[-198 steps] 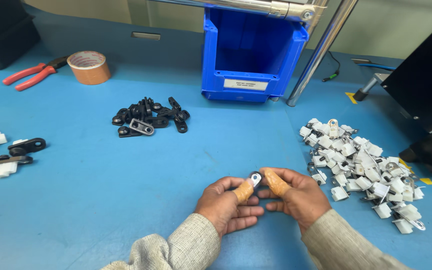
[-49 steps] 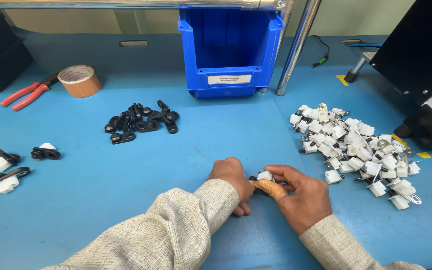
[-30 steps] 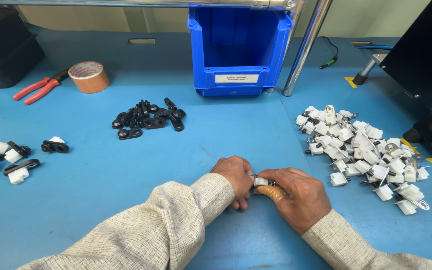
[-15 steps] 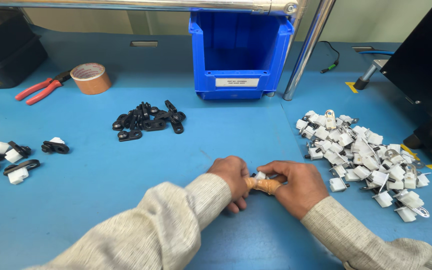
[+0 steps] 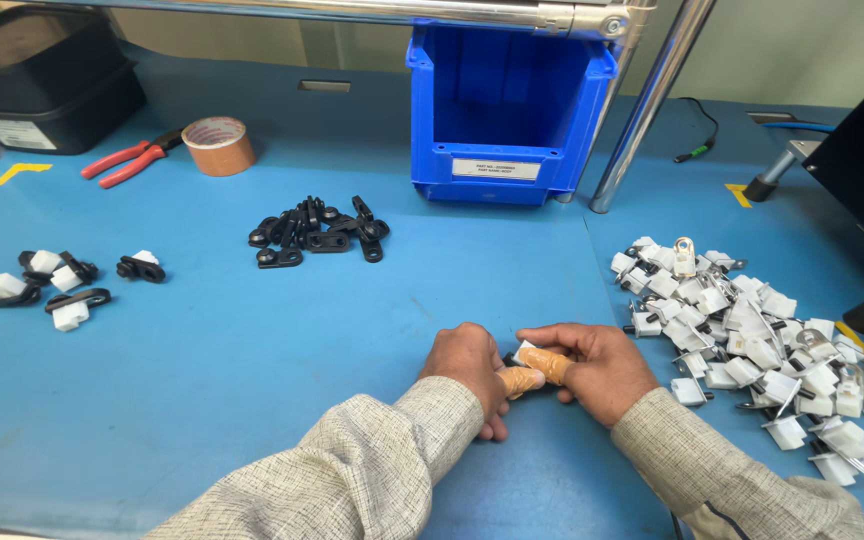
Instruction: The person sits at a workbench assembling small black plastic brackets with white plastic mounting pieces. They pick a black bracket and a white part, press the pieces together by hand to snap them, place the finished assembly on the left side of the bench, and repeat the cycle with new parts.
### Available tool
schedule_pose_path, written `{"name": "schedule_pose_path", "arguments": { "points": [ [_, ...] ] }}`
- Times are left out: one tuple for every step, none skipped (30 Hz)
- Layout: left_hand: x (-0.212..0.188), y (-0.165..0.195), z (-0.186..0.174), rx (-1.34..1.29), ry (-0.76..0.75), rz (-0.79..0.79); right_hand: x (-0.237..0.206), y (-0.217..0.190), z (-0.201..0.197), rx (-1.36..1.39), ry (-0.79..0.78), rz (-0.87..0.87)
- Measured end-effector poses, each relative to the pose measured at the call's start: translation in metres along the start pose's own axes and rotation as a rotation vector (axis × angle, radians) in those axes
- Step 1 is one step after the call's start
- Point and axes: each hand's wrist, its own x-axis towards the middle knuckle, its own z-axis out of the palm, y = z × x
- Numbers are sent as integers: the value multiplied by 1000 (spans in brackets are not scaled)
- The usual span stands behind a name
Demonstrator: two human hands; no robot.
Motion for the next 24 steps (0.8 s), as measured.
{"name": "schedule_pose_path", "arguments": {
  "points": [
    [0, 1, 0, -33, 11, -11, 1, 0, 0, 4, -6, -7],
    [0, 1, 1, -12, 1, -10, 2, 1, 0, 8, -11, -14],
    [0, 2, 1, 9, -9, -9, 3, 1, 0, 12, -11, -11],
    [0, 3, 1, 29, -20, -8, 3, 1, 0, 17, -11, -9],
    [0, 3, 1, 5, -12, -20, 4, 1, 0, 22, -10, -5],
    [0, 3, 3, -18, -5, -34, 5, 2, 0, 24, -19, -21],
    [-1, 3, 4, -40, 0, -47, 5, 2, 0, 27, -26, -36],
    [-1, 3, 4, -21, 7, -32, 5, 2, 0, 30, -34, -51],
    [-2, 3, 3, -2, 15, -16, 6, 2, 0, 35, -41, -49],
    [-2, 3, 4, 18, 20, 1, 6, 1, 0, 41, -44, -45],
    [-2, 4, 4, -2, 10, -6, 6, 0, 0, 47, -45, -40],
    [-1, 4, 4, -24, 3, -14, 6, -1, -1, 43, -41, -33],
    [-1, 4, 3, -47, 0, -24, 6, -2, -1, 39, -42, -29],
    [-1, 3, 3, -67, -2, -15, 5, -4, 0, 36, -43, -25],
    [-2, 2, 3, -87, -6, -7, 5, -5, 0, 29, -38, -12],
    [-2, 1, 3, -107, -9, 2, 4, -7, 0, 22, -33, 1],
    [-3, 1, 4, -115, -2, 1, 3, -9, 0, 14, -27, 14],
    [-4, 1, 4, -124, 5, 0, 2, -10, 1, 6, -31, 17],
    [-5, 2, 5, -133, 12, -1, 1, -10, 1, -2, -34, 20],
    [-6, 3, 6, -116, 24, -8, 0, -11, 2, -11, -37, 22],
    [-7, 5, 7, -97, 36, -15, -1, -11, 2, -1, -36, -8],
    [-9, 7, 9, -79, 48, -22, -1, -10, 3, 8, -35, -39],
    [-10, 9, 10, -62, 61, -41, -2, -9, 4, 16, -33, -70],
    [-10, 11, 11, -44, 73, -59, -2, -8, 4, 7, -31, -60]
  ]
}}
